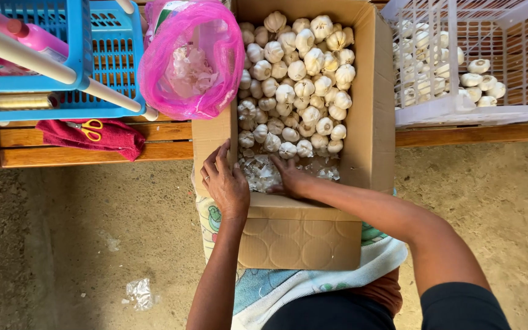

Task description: Peeling and sorting garlic bulbs from a cardboard box into a plastic crate.

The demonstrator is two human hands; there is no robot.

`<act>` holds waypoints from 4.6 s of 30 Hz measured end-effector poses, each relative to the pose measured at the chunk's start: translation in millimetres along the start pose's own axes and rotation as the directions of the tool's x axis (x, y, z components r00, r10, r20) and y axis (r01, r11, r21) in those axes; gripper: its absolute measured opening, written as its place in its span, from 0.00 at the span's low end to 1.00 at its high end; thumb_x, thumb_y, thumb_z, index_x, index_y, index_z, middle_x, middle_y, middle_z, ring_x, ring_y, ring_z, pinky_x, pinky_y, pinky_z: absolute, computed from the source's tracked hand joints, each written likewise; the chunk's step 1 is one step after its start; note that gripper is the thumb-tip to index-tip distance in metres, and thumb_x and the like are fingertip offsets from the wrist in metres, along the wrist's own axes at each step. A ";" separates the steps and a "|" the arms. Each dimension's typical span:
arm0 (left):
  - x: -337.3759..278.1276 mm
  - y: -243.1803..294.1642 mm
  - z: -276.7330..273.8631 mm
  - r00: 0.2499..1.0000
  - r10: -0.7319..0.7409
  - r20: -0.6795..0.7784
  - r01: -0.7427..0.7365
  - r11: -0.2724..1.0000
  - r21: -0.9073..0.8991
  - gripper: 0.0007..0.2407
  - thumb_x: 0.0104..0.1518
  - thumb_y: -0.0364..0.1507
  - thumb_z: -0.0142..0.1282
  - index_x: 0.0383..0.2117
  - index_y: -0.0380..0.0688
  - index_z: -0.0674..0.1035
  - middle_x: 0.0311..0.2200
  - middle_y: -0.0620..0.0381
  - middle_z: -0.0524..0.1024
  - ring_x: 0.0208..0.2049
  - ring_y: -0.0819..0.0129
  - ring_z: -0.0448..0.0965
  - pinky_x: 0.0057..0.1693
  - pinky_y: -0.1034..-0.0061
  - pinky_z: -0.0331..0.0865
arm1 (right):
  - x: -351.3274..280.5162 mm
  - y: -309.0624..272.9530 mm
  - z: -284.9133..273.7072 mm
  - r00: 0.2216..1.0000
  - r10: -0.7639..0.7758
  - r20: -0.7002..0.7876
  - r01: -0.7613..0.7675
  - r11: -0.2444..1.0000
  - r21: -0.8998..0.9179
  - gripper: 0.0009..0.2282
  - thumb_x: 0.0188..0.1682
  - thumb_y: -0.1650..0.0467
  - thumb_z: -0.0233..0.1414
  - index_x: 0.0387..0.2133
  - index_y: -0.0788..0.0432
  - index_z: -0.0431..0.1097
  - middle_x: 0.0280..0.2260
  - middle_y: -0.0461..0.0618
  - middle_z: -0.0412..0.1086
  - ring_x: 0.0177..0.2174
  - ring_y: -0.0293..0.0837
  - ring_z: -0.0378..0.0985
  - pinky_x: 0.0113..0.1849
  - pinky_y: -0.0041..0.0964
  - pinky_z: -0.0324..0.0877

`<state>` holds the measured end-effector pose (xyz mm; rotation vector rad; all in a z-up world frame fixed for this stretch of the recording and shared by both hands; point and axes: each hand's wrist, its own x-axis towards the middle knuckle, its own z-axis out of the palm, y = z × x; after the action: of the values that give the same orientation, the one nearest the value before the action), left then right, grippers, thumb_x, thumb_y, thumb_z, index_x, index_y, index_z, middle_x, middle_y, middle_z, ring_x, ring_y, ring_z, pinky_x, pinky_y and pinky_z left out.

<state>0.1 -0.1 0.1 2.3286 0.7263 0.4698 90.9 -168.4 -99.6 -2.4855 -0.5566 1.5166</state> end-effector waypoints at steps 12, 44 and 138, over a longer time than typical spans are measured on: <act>0.5 -2.7 2.2 1.000 -0.008 0.001 0.008 1.000 -0.001 0.30 0.49 0.17 0.58 0.62 0.58 0.71 0.55 0.52 0.70 0.57 0.47 0.68 0.60 0.51 0.62 | 39.4 -62.6 7.2 0.962 -0.234 -0.139 0.249 0.963 0.106 0.43 0.50 0.57 0.54 0.72 0.48 0.30 0.67 0.77 0.38 0.58 0.77 0.59 0.56 0.59 0.66; -1.6 3.5 -3.5 1.000 -0.016 -0.005 0.016 1.000 0.006 0.31 0.49 0.17 0.57 0.62 0.59 0.71 0.55 0.54 0.70 0.55 0.48 0.68 0.58 0.50 0.62 | 74.7 16.5 4.8 0.963 -0.219 -0.159 0.271 0.769 0.580 0.18 0.58 0.59 0.48 0.51 0.59 0.72 0.44 0.54 0.76 0.40 0.46 0.78 0.41 0.48 0.76; 1.0 4.4 -5.4 0.999 -0.032 0.025 0.033 0.998 -0.048 0.28 0.53 0.19 0.59 0.62 0.57 0.71 0.54 0.51 0.69 0.56 0.47 0.67 0.58 0.49 0.63 | -1.9 55.0 -15.8 0.914 -0.349 -0.208 0.320 0.934 -0.161 0.20 0.47 0.75 0.55 0.55 0.58 0.65 0.41 0.61 0.74 0.44 0.62 0.79 0.46 0.55 0.73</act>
<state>-0.2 0.2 7.1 2.2701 0.7325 0.4396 116.3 -218.8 -109.3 -2.4457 -0.9999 1.0744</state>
